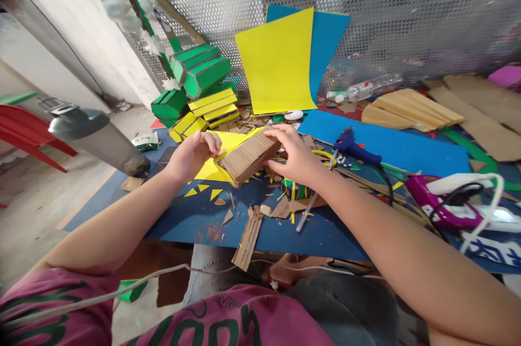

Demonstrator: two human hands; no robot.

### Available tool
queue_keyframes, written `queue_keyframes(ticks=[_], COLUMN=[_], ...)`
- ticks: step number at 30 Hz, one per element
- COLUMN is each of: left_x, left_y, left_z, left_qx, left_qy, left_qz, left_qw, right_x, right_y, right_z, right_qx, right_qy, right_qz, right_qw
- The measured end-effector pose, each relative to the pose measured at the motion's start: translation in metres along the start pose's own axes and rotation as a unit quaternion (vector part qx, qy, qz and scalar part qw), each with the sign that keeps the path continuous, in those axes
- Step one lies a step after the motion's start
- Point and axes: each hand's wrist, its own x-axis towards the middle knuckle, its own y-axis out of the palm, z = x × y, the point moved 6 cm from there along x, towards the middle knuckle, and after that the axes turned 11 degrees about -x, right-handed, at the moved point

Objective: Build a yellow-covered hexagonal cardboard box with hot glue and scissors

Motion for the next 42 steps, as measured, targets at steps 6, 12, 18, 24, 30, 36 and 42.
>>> queue_keyframes(ticks=[6, 12, 18, 24, 30, 36, 42], left_x=[0.0, -0.001, 0.0, 0.0, -0.001, 0.001, 0.0], left_y=[0.0, 0.001, 0.001, -0.001, -0.001, -0.003, -0.005], left_z=[0.0, -0.002, -0.002, -0.001, -0.002, 0.001, 0.005], left_qx=[0.005, 0.032, 0.051, 0.052, 0.023, 0.034, 0.062], left_qy=[0.006, 0.005, 0.006, 0.004, -0.004, 0.007, -0.006], left_qz=[0.005, 0.001, -0.001, -0.015, -0.045, -0.034, -0.026], left_qw=[1.0, 0.999, 0.999, 0.999, 0.999, 0.999, 0.998], right_x=[0.0, 0.0, -0.001, 0.002, 0.005, 0.007, 0.007], right_y=[0.0, 0.0, 0.0, -0.011, -0.029, -0.017, -0.018], right_z=[0.0, 0.0, 0.0, 0.005, 0.0, -0.016, -0.009], right_qx=[-0.004, 0.005, -0.003, 0.031, 0.087, 0.154, 0.291], right_qy=[-0.001, -0.004, -0.008, 0.003, 0.04, 0.088, 0.068], right_qz=[0.005, -0.003, -0.005, -0.053, -0.137, -0.099, -0.068], right_qw=[1.0, 1.0, 1.0, 0.998, 0.986, 0.979, 0.952])
